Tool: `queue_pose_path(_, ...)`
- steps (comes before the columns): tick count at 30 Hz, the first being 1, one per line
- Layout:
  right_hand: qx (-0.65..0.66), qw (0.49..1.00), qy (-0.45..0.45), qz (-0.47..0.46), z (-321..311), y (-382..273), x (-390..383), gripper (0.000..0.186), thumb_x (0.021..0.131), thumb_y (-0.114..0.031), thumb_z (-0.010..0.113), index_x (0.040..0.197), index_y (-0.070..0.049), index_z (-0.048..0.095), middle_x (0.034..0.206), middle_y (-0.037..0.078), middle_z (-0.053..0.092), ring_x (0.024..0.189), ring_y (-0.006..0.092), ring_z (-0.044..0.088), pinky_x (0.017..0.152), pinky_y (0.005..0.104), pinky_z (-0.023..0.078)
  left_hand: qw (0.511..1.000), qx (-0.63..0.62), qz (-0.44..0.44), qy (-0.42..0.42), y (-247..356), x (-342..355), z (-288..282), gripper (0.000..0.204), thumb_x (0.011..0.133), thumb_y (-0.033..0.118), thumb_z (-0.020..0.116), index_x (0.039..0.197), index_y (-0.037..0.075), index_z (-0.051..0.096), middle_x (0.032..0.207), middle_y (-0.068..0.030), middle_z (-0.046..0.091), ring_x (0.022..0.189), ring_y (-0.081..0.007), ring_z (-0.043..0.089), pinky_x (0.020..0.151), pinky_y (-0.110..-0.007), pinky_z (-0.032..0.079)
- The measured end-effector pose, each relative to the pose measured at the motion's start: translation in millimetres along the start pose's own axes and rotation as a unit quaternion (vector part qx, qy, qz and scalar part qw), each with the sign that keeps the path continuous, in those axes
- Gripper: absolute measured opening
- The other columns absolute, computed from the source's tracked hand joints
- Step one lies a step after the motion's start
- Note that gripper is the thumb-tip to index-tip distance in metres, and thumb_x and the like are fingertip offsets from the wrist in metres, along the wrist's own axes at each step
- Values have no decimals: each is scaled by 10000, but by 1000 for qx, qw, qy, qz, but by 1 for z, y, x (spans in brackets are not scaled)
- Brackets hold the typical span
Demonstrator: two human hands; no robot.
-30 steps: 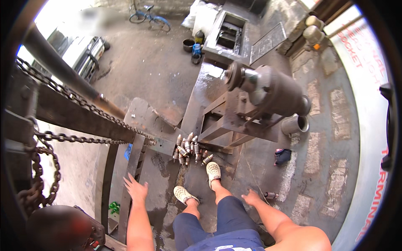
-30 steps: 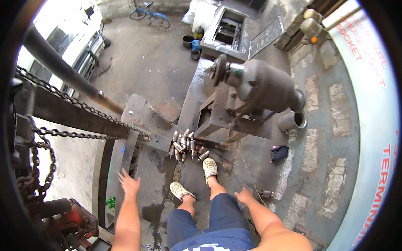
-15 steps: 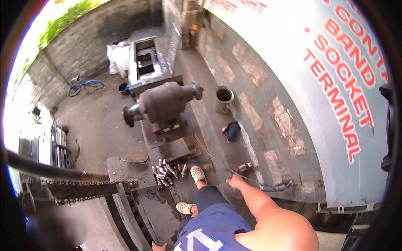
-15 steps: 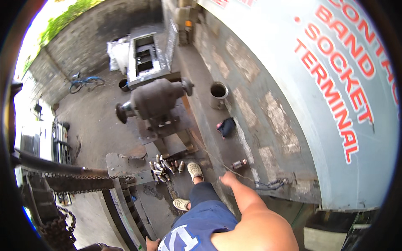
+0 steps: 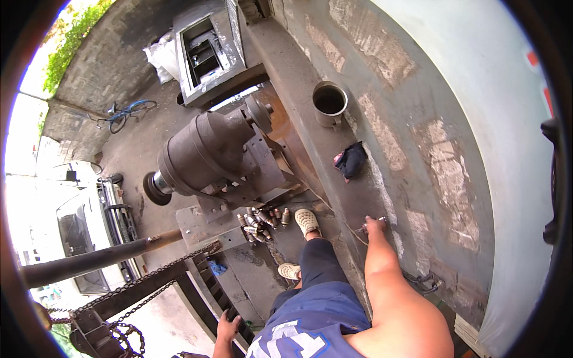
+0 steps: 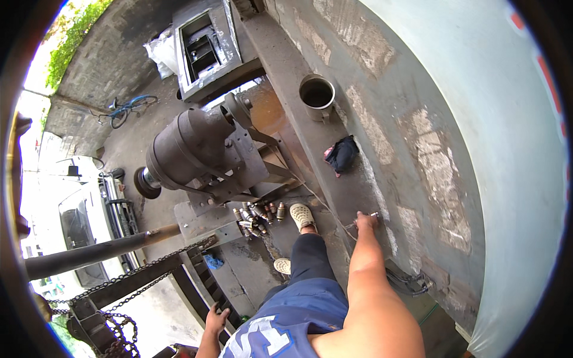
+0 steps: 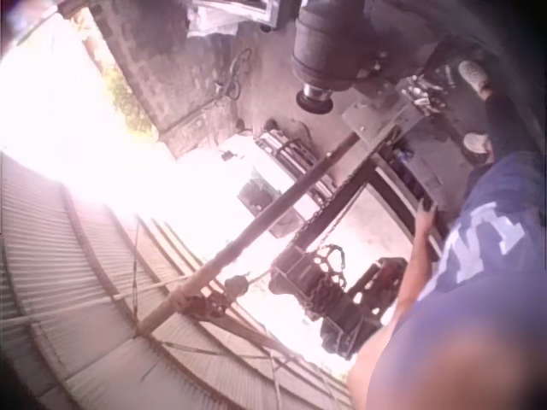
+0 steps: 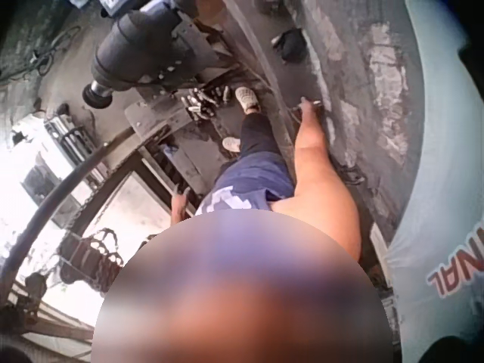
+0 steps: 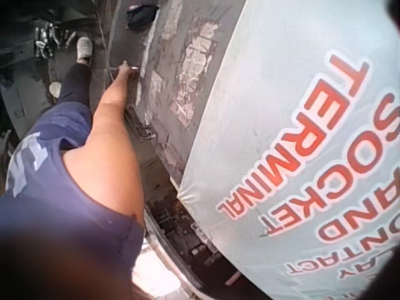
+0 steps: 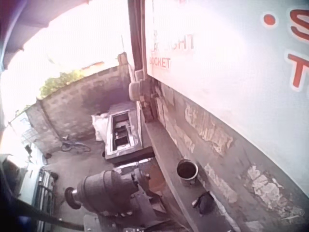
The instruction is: The person repeatedly picks up small metal parts from a pile on a metal platform and presses them against a rotating grinding wheel. The person holds each part with both hands, grinds it briefly, and places it back on the platform. The process is repeated for multiple parts throughout the clip.
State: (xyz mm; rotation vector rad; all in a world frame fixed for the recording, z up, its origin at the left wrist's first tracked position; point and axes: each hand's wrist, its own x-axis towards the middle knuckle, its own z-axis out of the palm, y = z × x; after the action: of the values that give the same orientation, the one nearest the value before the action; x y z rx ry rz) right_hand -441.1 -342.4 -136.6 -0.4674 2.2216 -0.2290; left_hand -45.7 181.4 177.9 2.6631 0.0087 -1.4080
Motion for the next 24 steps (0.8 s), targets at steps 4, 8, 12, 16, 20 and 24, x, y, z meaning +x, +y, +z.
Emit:
queue_pose_path(4, -53, 977, -79, -190, -22, -24, -52, 228, 828, -98, 865, 960, -34, 691, 908, 64, 744, 715, 150, 689, 618, 376, 573, 994, 20, 106, 2, 96, 6, -1, 822, 914, 352, 843, 1567, -13, 503, 1423, -267, 678, 1302, -346, 686, 1074, -415, 546)
queue_pose_path(8, 5, 922, -331, -201, -47, -78, -147, 232, 807, -81, 871, 939, -78, 680, 855, 4, 692, 701, 94, 621, 589, 326, 506, 983, 6, 184, -13, 152, 1, -7, 777, 929, 340, 827, 1556, -8, 528, 1444, -276, 665, 1317, -342, 681, 1084, -422, 546)
queue_pose_path(12, 46, 816, -538, -206, -51, -126, -260, 279, 834, -70, 876, 1033, -88, 682, 889, -4, 686, 722, 86, 625, 584, 303, 520, 975, 21, 220, -30, 203, -6, -23, 777, 917, 348, 840, 1545, -3, 548, 1432, -280, 671, 1335, -351, 670, 1096, -426, 539)
queue_pose_path(16, 3, 742, -621, -252, -48, -146, -375, 476, 887, -67, 862, 1281, -71, 595, 1072, 19, 699, 854, 123, 674, 690, 290, 576, 950, -21, 310, -42, 239, -15, -46, 774, 914, 354, 844, 1536, -2, 552, 1407, -280, 685, 1319, -366, 676, 1110, -426, 528)
queue_pose_path(20, -179, 542, -389, -723, -51, -153, -467, 566, 816, -171, 872, 1315, -107, 611, 1156, 139, 747, 1066, 344, 749, 948, 441, 604, 903, -51, 422, -62, 252, -16, -75, 750, 912, 359, 846, 1515, 8, 569, 1339, -276, 718, 1281, -381, 693, 1099, -435, 531)
queue_pose_path(24, -197, 609, -214, -738, -60, -150, -517, 552, 780, -206, 852, 1281, -115, 639, 1171, 178, 748, 1106, 422, 726, 968, 475, 592, 896, -6, 442, -41, 226, 2, -117, 728, 905, 367, 852, 1503, 36, 601, 1334, -260, 725, 1259, -372, 704, 1085, -437, 537)
